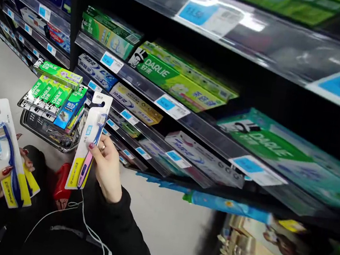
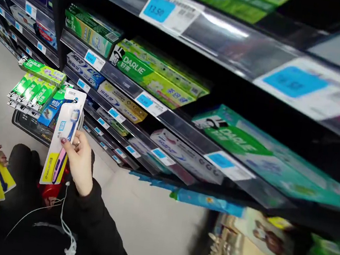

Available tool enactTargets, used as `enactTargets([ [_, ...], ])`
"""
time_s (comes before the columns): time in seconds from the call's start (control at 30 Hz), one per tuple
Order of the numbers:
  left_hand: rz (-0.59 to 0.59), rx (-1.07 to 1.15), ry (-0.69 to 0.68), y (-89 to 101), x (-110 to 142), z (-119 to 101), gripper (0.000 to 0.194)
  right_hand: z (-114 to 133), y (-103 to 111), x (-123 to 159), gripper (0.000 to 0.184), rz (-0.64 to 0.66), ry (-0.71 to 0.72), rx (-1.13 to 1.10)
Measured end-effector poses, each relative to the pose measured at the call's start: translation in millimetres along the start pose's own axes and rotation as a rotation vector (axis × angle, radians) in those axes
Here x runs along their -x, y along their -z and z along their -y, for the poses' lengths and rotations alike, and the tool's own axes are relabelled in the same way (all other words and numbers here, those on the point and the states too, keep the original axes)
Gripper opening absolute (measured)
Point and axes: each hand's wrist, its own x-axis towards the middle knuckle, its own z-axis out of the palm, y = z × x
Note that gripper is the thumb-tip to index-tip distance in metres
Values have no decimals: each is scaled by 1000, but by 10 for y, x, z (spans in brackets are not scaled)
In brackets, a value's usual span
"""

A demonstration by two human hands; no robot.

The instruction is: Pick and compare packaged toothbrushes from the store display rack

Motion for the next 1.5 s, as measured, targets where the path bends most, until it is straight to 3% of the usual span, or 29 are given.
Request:
enactTargets([
  [0.1,57,-2,-18,55,238,47,80,11,55,286,18,116,-80,-230],
  [0.2,48,0,-59,35,529,76,78,66,123,541,16,368,-183,-456],
  [0.3,35,12,-90,-14,799,108,79,84,194,752,15,562,-210,-544],
  [0.4,55,30,-94,-37,1011,125,79,59,235,927,16,651,-202,-612],
  [0.53,104,40,-93,-15,1189,119,73,33,228,1089,15,674,-226,-717],
  [0.73,84,35,-92,81,1180,159,69,14,161,1152,9,572,-202,-762],
  [0.93,48,8,-94,180,1052,217,61,-119,111,1022,16,198,23,-432],
  [1.13,5,28,-78,232,963,214,59,-273,166,767,23,83,78,-263],
  [1.23,-9,52,-73,373,829,242,57,-507,351,440,22,-23,196,-53],
  [1.33,-28,60,-60,548,685,277,59,-909,607,-11,20,-154,282,358],
  [1.4,-59,51,-44,641,615,295,60,-1207,758,-307,19,-182,282,558],
  [1.5,-97,49,-2,722,554,317,60,-1582,905,-666,20,-181,253,684],
])
